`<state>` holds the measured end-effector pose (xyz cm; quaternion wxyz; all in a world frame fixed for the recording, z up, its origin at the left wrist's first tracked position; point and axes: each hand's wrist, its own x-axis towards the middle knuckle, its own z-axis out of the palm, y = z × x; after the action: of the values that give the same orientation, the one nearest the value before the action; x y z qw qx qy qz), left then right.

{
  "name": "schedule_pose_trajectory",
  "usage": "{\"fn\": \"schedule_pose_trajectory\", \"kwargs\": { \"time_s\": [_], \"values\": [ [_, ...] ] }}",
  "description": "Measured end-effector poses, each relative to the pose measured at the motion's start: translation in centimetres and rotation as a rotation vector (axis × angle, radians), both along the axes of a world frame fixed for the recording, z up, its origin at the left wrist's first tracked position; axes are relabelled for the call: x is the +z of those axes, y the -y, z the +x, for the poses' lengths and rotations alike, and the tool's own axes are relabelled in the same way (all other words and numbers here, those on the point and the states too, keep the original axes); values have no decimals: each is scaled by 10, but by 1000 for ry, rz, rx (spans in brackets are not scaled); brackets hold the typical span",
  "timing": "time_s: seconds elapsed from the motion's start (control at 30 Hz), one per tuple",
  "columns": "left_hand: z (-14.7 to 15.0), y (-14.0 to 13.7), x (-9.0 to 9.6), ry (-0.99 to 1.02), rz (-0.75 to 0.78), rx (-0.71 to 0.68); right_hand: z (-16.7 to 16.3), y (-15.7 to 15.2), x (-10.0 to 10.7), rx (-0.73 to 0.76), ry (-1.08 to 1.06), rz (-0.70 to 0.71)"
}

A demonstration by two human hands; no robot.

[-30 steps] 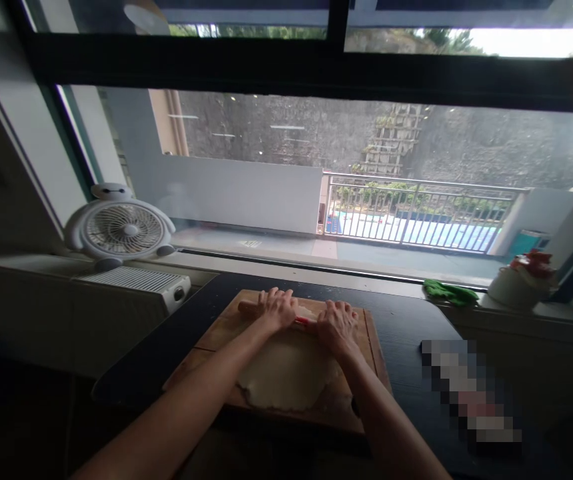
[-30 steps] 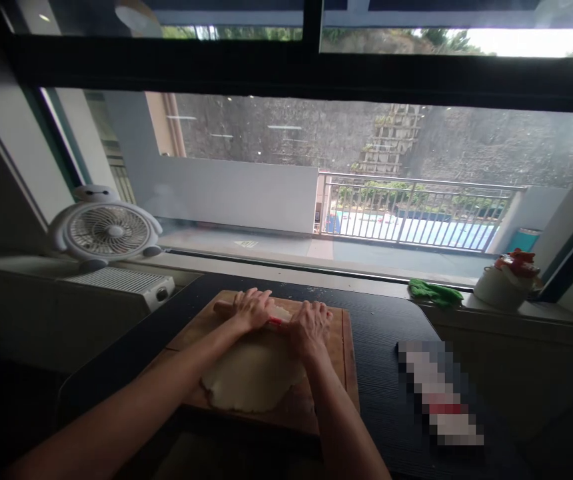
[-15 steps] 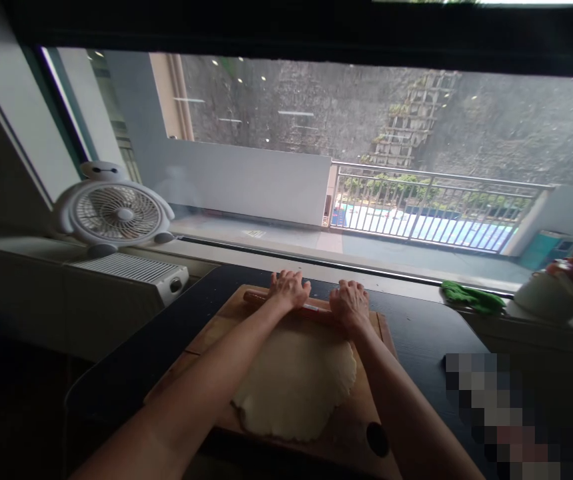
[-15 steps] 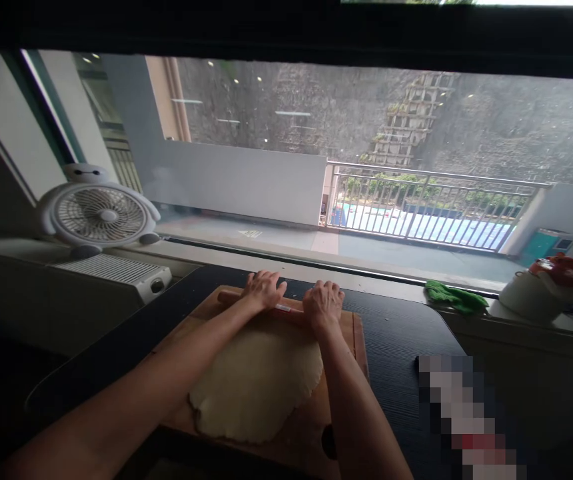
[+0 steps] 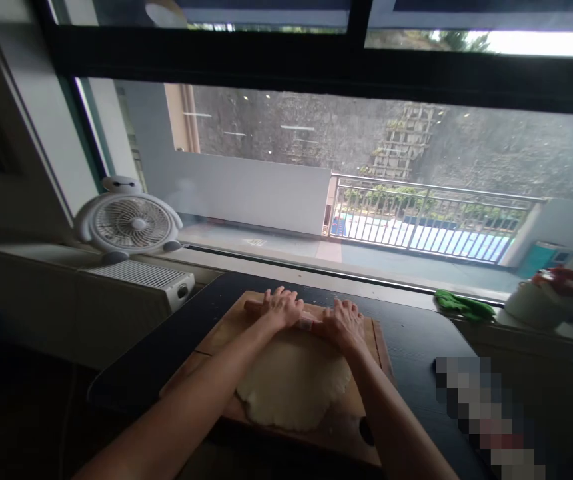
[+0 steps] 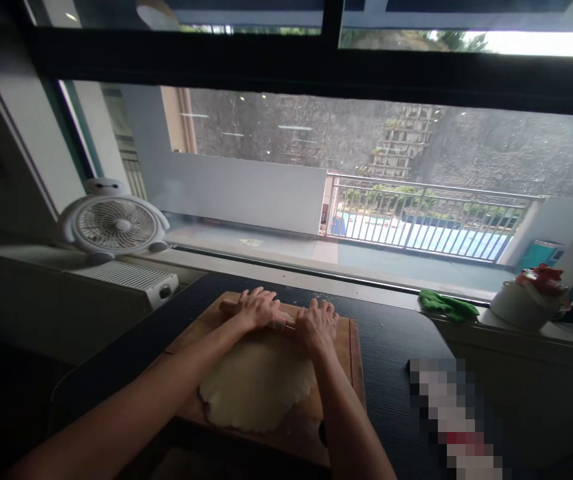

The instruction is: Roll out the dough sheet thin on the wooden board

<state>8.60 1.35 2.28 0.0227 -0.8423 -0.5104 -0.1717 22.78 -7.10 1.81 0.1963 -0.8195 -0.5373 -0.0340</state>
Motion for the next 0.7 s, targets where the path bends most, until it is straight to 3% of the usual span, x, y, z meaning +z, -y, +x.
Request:
{"fn": "schedule_pose_trajectory", "kwargs": {
  "time_s": [0.2,0.4,0.5,0.6,0.7],
  "values": [
    [-56,60,-13,107,178,-206,-45,72,-9,95,58,72],
    [-108,78,-8,132,74,-316,-62,123,-18,276,66,-20],
    [-107,62,4,120,7,-191,-56,114,-3,354,19,-45],
    [-84,37,10,117,-42,-10,-43,86,8,288,3,-47],
    [-55,16,5,130,-23,95,-31,60,7,226,15,-100]
  ]
}}
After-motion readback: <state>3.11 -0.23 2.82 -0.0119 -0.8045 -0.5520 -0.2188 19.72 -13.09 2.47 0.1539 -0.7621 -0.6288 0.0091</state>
